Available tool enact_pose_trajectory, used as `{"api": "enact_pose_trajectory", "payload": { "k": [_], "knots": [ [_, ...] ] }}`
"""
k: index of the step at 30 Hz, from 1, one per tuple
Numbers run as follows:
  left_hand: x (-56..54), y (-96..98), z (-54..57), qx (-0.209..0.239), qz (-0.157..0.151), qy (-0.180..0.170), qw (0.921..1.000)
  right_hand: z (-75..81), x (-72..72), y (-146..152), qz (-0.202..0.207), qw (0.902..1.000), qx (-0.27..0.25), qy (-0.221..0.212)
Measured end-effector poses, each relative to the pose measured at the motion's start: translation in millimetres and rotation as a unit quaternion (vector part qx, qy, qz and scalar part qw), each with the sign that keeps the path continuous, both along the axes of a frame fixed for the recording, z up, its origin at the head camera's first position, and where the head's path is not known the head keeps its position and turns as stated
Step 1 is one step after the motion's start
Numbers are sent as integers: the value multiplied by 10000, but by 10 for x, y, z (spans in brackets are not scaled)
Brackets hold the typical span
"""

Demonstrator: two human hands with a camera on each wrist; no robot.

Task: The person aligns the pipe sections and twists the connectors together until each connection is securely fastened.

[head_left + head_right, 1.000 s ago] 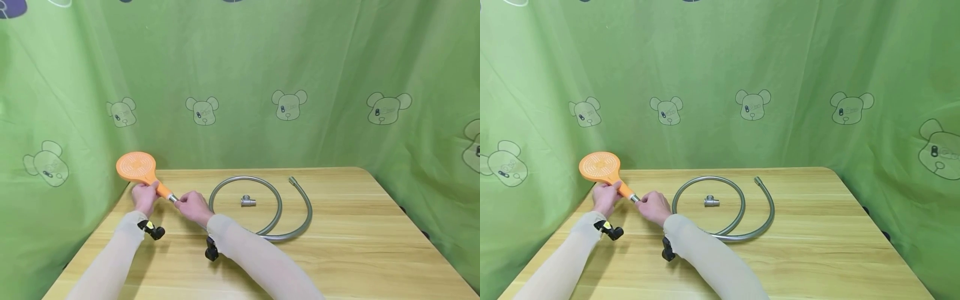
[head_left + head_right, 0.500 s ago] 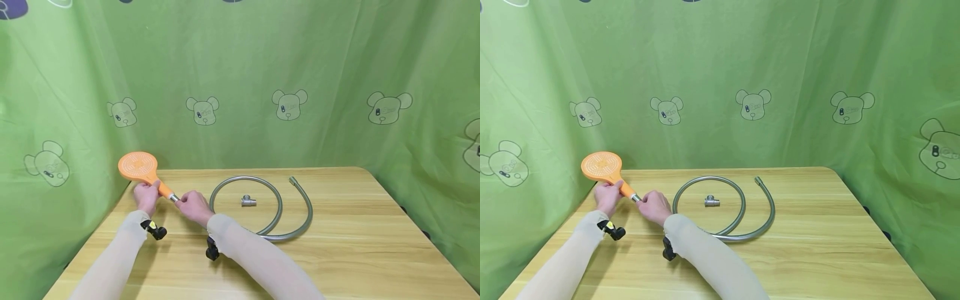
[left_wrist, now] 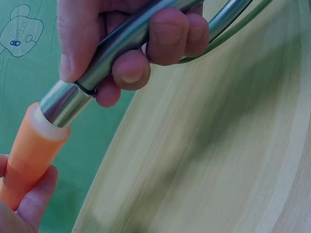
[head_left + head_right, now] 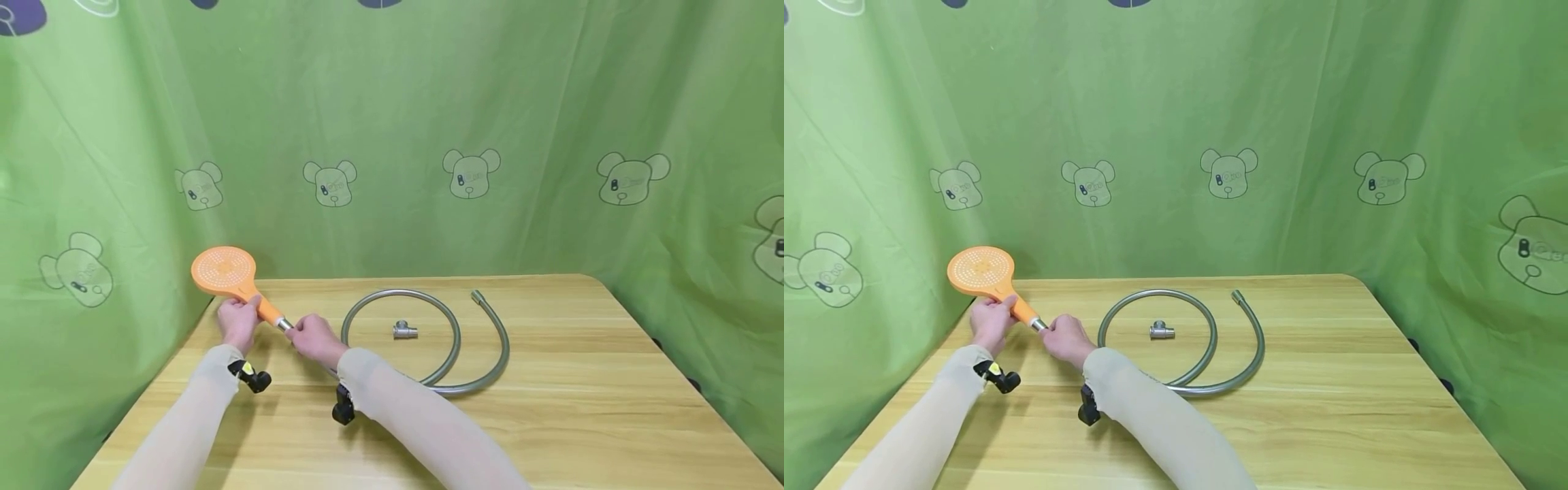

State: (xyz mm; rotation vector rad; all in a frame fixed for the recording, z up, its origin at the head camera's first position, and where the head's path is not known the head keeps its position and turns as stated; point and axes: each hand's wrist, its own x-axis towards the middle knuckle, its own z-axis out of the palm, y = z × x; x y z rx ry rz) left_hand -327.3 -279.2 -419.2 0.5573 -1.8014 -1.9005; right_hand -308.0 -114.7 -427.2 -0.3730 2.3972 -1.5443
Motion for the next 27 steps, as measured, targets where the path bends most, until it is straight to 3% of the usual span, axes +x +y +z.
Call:
{"api": "enact_pose_trajectory", "payload": {
  "k": [9,27],
  "knots": [
    [9,-27,4,-126,-30,-87,9999,21,15,-23,-38,9998,144,-112],
    [-1,-47,-11,-17,-50,-66,10000,8,21,-47,-12,9993,199,309]
  ]
}}
